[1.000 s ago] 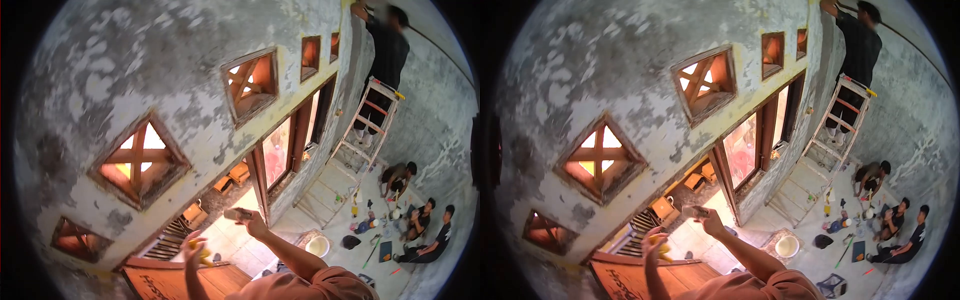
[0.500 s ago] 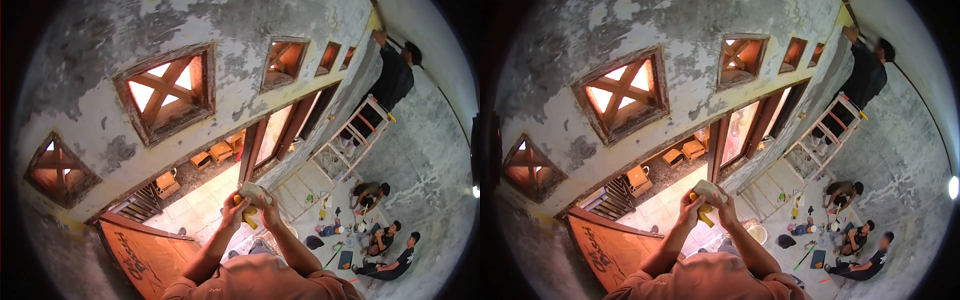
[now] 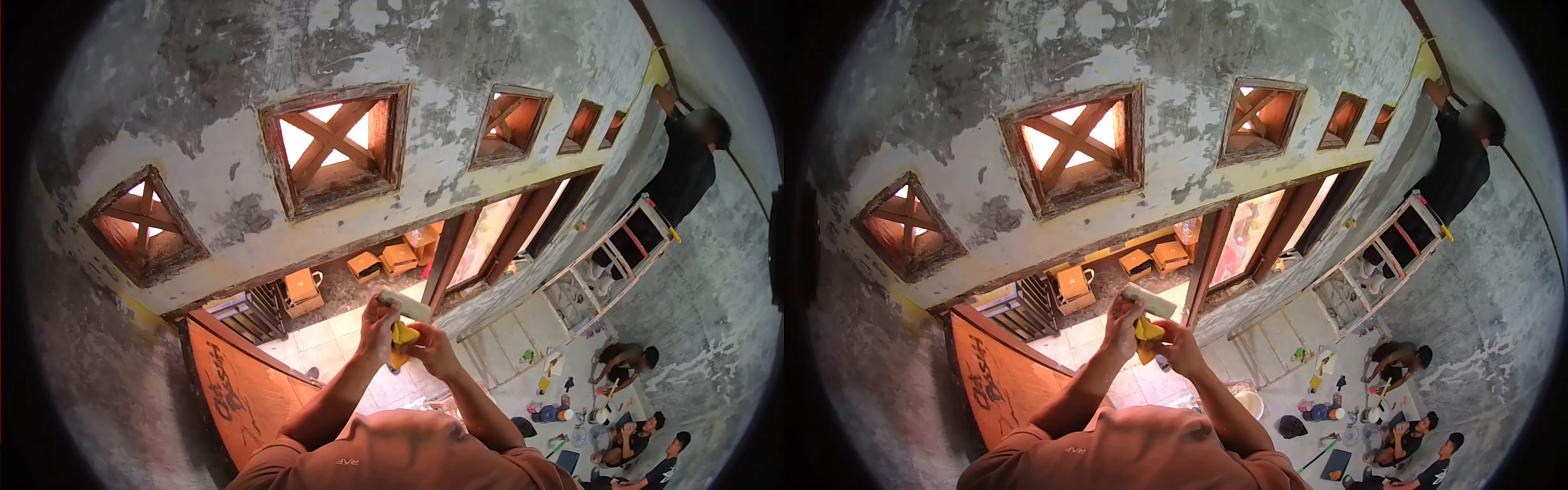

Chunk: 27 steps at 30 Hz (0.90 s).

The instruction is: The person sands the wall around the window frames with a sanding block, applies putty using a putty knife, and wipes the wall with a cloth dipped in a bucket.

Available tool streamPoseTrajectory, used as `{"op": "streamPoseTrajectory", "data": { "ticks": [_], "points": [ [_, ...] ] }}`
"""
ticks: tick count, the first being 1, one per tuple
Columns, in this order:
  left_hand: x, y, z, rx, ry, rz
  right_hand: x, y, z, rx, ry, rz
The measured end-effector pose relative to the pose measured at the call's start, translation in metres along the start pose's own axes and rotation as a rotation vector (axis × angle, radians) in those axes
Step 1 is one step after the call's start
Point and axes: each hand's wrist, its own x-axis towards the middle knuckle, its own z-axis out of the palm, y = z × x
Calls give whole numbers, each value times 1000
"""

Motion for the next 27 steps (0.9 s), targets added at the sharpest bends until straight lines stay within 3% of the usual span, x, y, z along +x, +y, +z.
{"op": "streamPoseTrajectory", "data": {
  "ticks": [2,5,7,8,9,10,11,18,19,20,21,22,24,27],
  "points": [
    [2,-1,1,57,23,6,-8,8,-15,-203,-4,-3],
    [15,-5,-43,-2,32,67,-24,16,-32,-441,216,22],
    [33,-18,-110,-10,93,21,-36,44,-53,-151,405,108],
    [21,7,-108,144,254,101,-40,41,-55,-2,511,-14],
    [21,11,-132,134,202,93,-44,70,-77,30,599,2],
    [4,33,-108,64,294,107,-44,71,-77,34,602,-35],
    [-1,30,-106,68,266,123,-46,68,-75,62,601,-49],
    [-17,-14,-114,361,-333,-296,-63,24,-30,270,578,-38],
    [-21,-21,-113,403,-409,-362,-49,52,-40,323,462,-158],
    [-26,-27,-109,443,-482,-428,-35,71,-42,326,477,-108],
    [-38,-22,-81,531,-480,-392,-34,70,-36,329,475,-110],
    [-68,18,-24,679,-343,-534,-33,68,-30,276,472,-144],
    [-66,-9,-34,707,-327,-368,-32,56,-17,167,462,-211],
    [-57,-16,-59,662,-271,-311,-35,34,3,5,441,-303]
  ]
}}
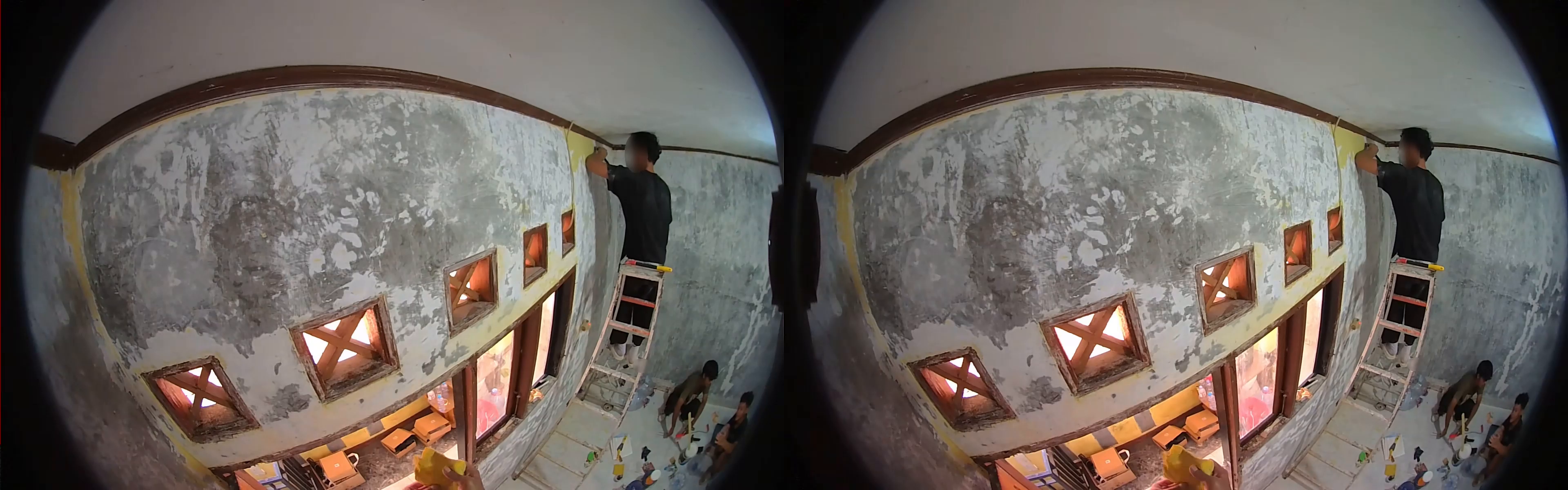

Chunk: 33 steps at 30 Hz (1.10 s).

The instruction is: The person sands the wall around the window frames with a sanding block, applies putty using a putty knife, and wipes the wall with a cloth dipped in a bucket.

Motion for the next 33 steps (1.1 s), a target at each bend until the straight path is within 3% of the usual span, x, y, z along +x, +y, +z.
{"op": "streamPoseTrajectory", "data": {
  "ticks": [6,9,10,11,13,15,19,22,24,25,27,28,29,30,31,32,33],
  "points": [
    [-9,-34,-40,-128,187,92,-15,-12,25,-194,-70,-177],
    [-12,-47,-57,-189,273,140,-15,10,20,920,-267,460],
    [-10,-49,-64,-209,302,162,-21,-9,30,108,-164,219],
    [-8,-50,-71,-229,332,185,-19,-25,36,112,-169,219],
    [-3,-52,-84,-268,389,228,-10,-44,41,247,199,636],
    [7,-49,-98,-305,444,278,23,66,-2,425,102,433],
    [36,-31,-131,-371,551,388,75,35,-81,195,286,298],
    [43,-16,-163,-412,659,456,106,15,-106,-41,460,193],
    [43,11,-212,-357,626,611,141,15,-131,-109,471,97],
    [33,59,-182,87,943,529,165,23,-155,-96,431,44],
    [33,64,-222,274,895,632,216,27,-199,-180,367,19],
    [40,66,-233,288,906,618,245,30,-206,85,398,-152],
    [49,66,-242,208,959,647,269,4,-215,189,231,-237],
    [55,66,-244,133,995,661,307,35,-254,-336,336,-568],
    [52,73,-235,163,959,606,325,8,-255,-327,444,-317],
    [44,91,-214,219,950,601,328,-35,-247,-159,414,-261],
    [38,112,-192,271,941,599,344,-59,-247,-334,539,-199]
  ]
}}
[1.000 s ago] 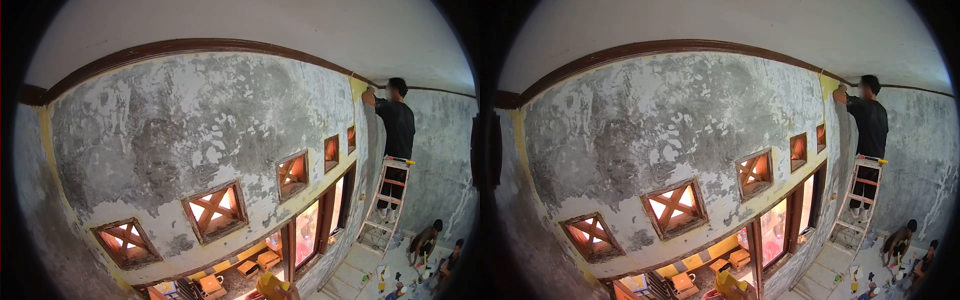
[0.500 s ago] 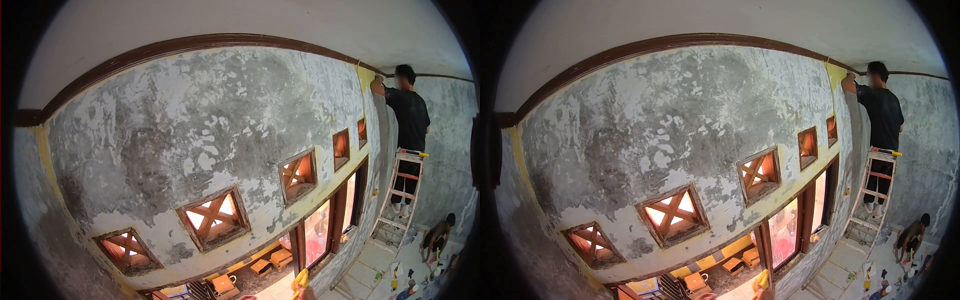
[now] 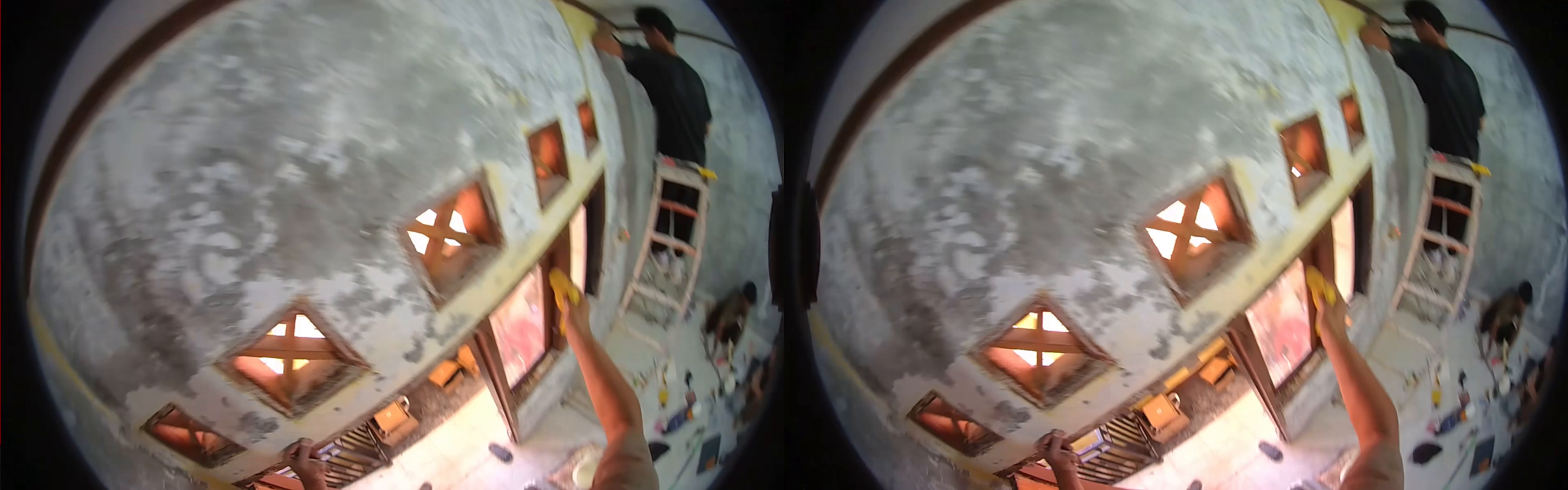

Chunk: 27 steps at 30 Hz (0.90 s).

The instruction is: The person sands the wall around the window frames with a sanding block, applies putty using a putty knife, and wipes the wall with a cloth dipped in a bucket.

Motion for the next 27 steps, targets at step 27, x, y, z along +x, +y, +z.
{"op": "streamPoseTrajectory", "data": {
  "ticks": [27],
  "points": [
    [11,-32,-27,-125,60,24,6,-89,182,-221,175,-258]
  ]
}}
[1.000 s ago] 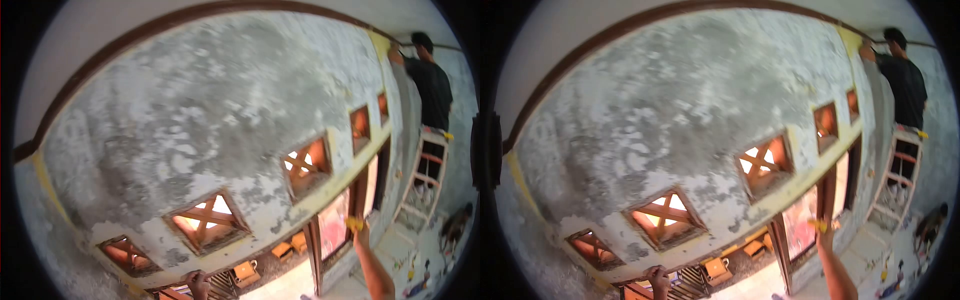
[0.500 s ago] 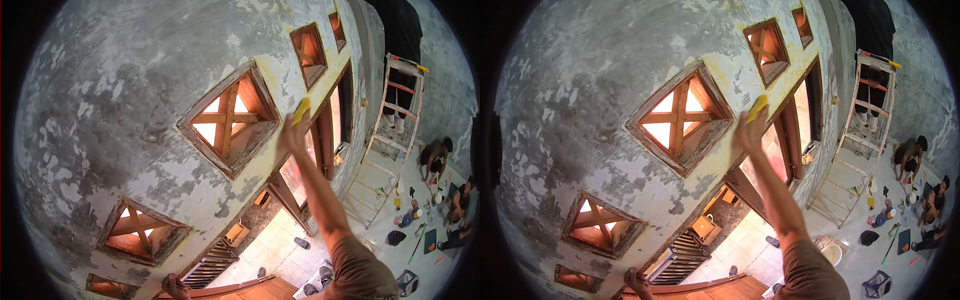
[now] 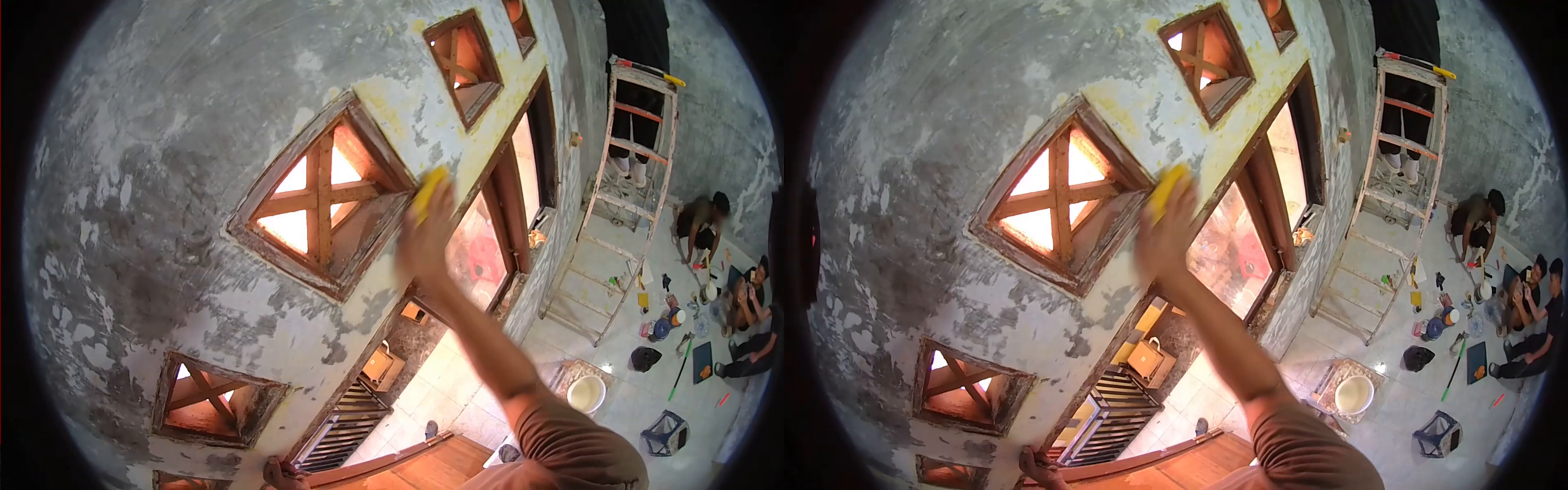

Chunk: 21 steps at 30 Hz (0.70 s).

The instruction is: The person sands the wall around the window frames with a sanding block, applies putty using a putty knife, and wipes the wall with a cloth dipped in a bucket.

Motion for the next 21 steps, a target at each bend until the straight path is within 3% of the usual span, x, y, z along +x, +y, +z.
{"op": "streamPoseTrajectory", "data": {
  "ticks": [2,4,7,9,11,12,14,15,17,21],
  "points": [
    [-1,8,2,32,38,-20,62,56,-1,-53,67,-22],
    [-9,27,18,76,29,-100,97,82,-17,50,44,163],
    [-23,53,54,99,59,-74,85,105,-9,93,43,-12],
    [-24,55,51,96,44,-84,35,80,-12,110,-77,-138],
    [-26,58,59,91,63,-99,-20,81,-16,22,-342,-334],
    [-10,28,25,99,17,18,-38,68,-30,33,-420,-421],
    [-15,39,35,95,8,-30,-42,58,-48,113,-517,-515],
    [-16,46,41,96,11,-74,-33,74,-45,115,-503,-503],
    [-9,36,29,117,-44,-17,4,122,-35,-324,-329,-835],
    [9,-4,-20,-110,-185,-44,65,123,-29,-91,-7,-468]
  ]
}}
